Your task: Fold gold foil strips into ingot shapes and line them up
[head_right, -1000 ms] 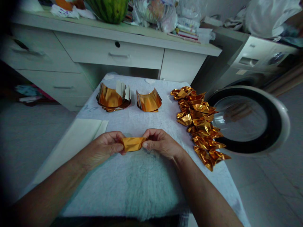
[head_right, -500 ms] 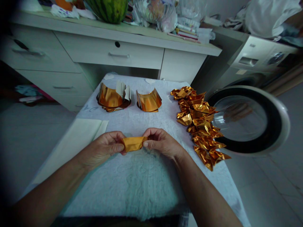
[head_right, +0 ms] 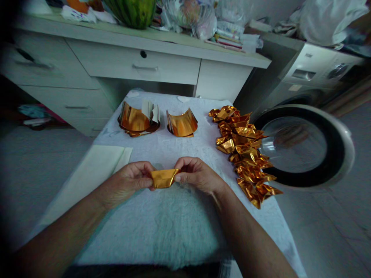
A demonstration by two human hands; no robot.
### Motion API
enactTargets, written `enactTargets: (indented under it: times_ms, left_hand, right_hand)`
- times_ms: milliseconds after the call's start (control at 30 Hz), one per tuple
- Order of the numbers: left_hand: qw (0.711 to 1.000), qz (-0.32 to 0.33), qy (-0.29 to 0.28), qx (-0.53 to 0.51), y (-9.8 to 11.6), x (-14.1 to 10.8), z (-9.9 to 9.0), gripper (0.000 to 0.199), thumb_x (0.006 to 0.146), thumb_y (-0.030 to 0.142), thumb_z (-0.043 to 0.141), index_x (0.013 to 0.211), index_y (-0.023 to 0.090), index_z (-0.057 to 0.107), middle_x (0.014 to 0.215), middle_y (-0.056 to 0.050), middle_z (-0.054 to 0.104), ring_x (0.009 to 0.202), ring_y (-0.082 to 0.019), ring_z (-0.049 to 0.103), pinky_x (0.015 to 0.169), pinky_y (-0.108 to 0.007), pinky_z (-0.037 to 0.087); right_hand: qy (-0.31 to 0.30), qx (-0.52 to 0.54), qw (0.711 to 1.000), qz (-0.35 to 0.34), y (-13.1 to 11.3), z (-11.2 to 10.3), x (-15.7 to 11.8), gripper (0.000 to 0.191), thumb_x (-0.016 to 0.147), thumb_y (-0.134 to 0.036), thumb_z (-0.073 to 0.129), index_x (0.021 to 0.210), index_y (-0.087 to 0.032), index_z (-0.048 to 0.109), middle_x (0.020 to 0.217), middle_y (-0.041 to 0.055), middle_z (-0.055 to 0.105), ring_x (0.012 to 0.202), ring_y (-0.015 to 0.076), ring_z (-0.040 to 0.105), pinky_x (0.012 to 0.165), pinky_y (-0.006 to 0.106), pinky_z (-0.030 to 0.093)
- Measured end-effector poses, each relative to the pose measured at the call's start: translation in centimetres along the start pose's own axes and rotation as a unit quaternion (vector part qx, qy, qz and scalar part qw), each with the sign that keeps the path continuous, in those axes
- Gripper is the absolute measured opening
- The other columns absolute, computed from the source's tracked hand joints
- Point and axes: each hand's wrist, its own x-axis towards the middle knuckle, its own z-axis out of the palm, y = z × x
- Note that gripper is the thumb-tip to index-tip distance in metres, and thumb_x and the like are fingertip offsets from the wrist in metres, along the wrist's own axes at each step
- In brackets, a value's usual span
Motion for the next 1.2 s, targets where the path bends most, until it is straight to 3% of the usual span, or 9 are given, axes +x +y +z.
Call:
enactTargets:
  times_ms: [367,967,1200]
  left_hand:
    - [1.000,0.010,0.003,0.003,-0.07,-0.05,-0.01,0.024,0.069,0.028,0.081,0.075,0.015,0.062,0.067,0.001,0.069,0.062,-0.010,0.061,0.062,-0.022,0.044]
    - [0.999,0.006,0.001,0.048,0.18,-0.12,0.26,0.019,0.068,0.023,0.078,0.076,0.016,0.062,0.068,0.002,0.069,0.065,-0.011,0.060,0.064,-0.023,0.044]
    - [0.993,0.047,0.026,0.107,-0.12,-0.12,0.16,0.018,0.073,0.026,0.075,0.080,0.017,0.062,0.077,0.001,0.066,0.070,-0.011,0.060,0.064,-0.023,0.044]
  right_hand:
    - [0.013,0.006,1.000,-0.013,0.27,0.02,0.05,0.023,0.078,-0.034,0.079,0.079,-0.017,0.064,0.063,-0.0037,0.058,0.056,0.0081,0.048,0.054,0.021,0.036]
    - [0.036,-0.013,0.999,-0.024,-0.24,0.40,0.06,0.027,0.074,-0.031,0.082,0.078,-0.018,0.059,0.068,-0.0037,0.060,0.057,0.0078,0.048,0.051,0.020,0.036]
    - [0.046,-0.025,0.998,-0.047,-0.13,0.28,0.15,0.025,0.074,-0.031,0.082,0.080,-0.019,0.060,0.073,-0.0026,0.059,0.062,0.0093,0.050,0.055,0.021,0.038]
